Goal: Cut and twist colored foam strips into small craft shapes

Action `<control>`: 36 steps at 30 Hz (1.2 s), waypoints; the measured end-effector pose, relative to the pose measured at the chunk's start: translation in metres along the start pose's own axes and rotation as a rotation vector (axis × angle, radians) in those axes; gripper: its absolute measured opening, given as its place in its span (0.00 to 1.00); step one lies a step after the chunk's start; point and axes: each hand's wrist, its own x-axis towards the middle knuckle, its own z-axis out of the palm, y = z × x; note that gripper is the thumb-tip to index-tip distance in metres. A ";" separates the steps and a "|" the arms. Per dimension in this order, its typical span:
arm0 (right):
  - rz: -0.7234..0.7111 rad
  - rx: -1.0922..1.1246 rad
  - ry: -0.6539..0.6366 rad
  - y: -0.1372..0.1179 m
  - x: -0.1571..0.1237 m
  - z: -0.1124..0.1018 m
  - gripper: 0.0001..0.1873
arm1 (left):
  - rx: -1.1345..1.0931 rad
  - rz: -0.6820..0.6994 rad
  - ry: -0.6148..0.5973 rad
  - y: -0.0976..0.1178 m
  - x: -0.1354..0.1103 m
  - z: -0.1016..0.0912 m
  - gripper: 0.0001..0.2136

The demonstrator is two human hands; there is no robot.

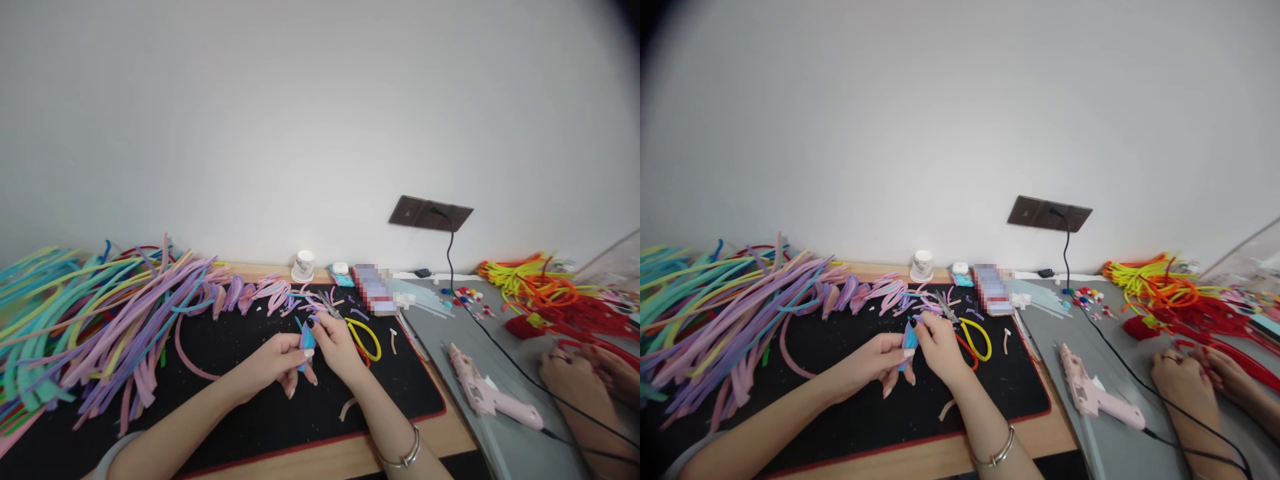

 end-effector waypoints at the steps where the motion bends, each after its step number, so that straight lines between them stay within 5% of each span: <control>1: 0.011 0.015 -0.010 0.001 0.000 -0.001 0.14 | 0.007 -0.014 -0.010 -0.001 0.000 0.000 0.15; 8: 0.103 0.182 -0.369 0.001 -0.002 -0.004 0.18 | 0.019 0.012 -0.009 -0.007 0.000 0.001 0.14; 13: 0.085 0.286 -0.484 0.004 0.000 -0.007 0.19 | 0.022 -0.006 -0.043 -0.007 0.000 0.001 0.13; 29: -0.102 -0.299 -0.243 -0.004 0.008 -0.010 0.15 | -0.119 -0.183 -0.041 0.000 -0.003 -0.007 0.12; 36: 0.022 -0.049 0.042 0.003 0.007 -0.021 0.13 | -0.042 -0.181 -0.086 0.001 -0.006 -0.010 0.12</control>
